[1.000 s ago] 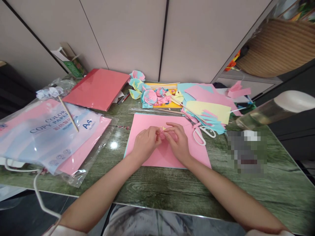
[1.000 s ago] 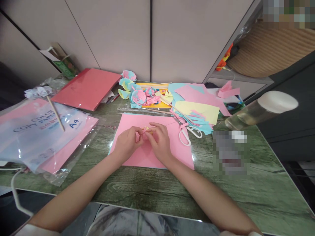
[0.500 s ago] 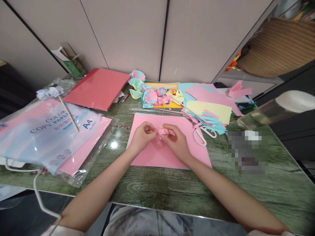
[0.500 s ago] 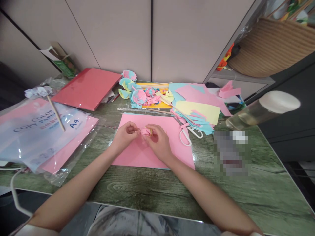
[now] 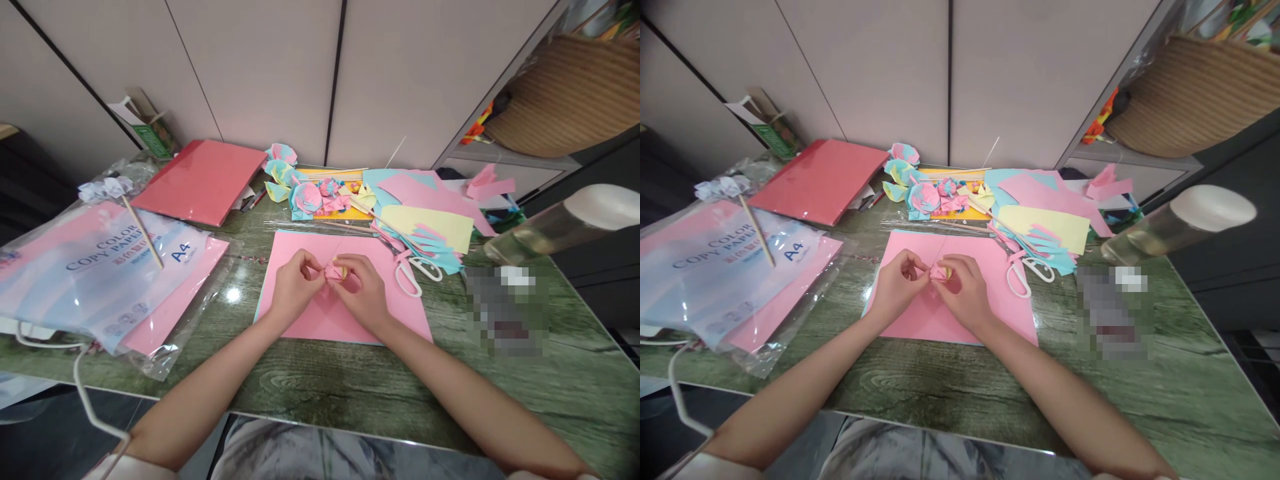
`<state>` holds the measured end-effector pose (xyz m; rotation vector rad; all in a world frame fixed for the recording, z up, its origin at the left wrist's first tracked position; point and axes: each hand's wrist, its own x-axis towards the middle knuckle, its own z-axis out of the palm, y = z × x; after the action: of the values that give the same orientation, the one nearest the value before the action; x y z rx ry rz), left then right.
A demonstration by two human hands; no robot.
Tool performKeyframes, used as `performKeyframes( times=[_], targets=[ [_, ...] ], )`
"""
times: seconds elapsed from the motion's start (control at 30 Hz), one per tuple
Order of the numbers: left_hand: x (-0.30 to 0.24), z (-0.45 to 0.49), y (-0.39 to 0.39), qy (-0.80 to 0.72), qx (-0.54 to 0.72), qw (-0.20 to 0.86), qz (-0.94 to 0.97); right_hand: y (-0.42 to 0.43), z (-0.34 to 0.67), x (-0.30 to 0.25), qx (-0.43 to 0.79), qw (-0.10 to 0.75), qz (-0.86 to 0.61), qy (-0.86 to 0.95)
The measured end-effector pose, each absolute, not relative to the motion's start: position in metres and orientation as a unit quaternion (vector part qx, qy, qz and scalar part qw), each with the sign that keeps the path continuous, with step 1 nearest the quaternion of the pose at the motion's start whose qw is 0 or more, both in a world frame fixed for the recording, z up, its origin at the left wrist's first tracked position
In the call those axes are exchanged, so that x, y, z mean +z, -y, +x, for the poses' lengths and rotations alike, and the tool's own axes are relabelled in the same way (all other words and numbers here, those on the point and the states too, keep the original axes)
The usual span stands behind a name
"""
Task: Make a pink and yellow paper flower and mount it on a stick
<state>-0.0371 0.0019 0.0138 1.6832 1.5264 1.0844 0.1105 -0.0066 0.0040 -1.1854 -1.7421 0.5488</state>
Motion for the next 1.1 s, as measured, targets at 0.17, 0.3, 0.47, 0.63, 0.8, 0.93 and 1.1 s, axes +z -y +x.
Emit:
performKeyframes(
  times=[0.17, 0.3, 0.47, 0.63, 0.8, 0.93, 1.1],
  targets=[
    [0.013, -0.035, -0.001, -0.575, 0.417, 0.297, 0.638, 0.006, 0.111, 0.005, 0.237, 0.463, -0.473, 0.711],
    [0.015, -0.036, 0.001, -0.564, 0.394, 0.263, 0.677, 0.006, 0.111, 0.007, 0.271, 0.481, -0.498, 0.669],
    [0.008, -0.036, 0.004, -0.543, 0.334, 0.152, 0.755, 0.005, 0.113, 0.009, 0.221, 0.495, -0.525, 0.656],
    [0.006, -0.035, 0.006, -0.544, 0.318, 0.135, 0.765, 0.006, 0.114, 0.008, 0.189, 0.49, -0.545, 0.653],
    [0.021, -0.033, 0.01, -0.543, 0.345, 0.261, 0.72, 0.008, 0.115, 0.009, 0.163, 0.492, -0.54, 0.663],
    [0.031, -0.036, 0.009, -0.518, 0.355, 0.333, 0.703, 0.007, 0.116, 0.009, 0.157, 0.487, -0.533, 0.673],
    [0.033, -0.041, 0.004, -0.49, 0.352, 0.424, 0.675, 0.007, 0.115, 0.01, 0.17, 0.489, -0.521, 0.678]
  ],
)
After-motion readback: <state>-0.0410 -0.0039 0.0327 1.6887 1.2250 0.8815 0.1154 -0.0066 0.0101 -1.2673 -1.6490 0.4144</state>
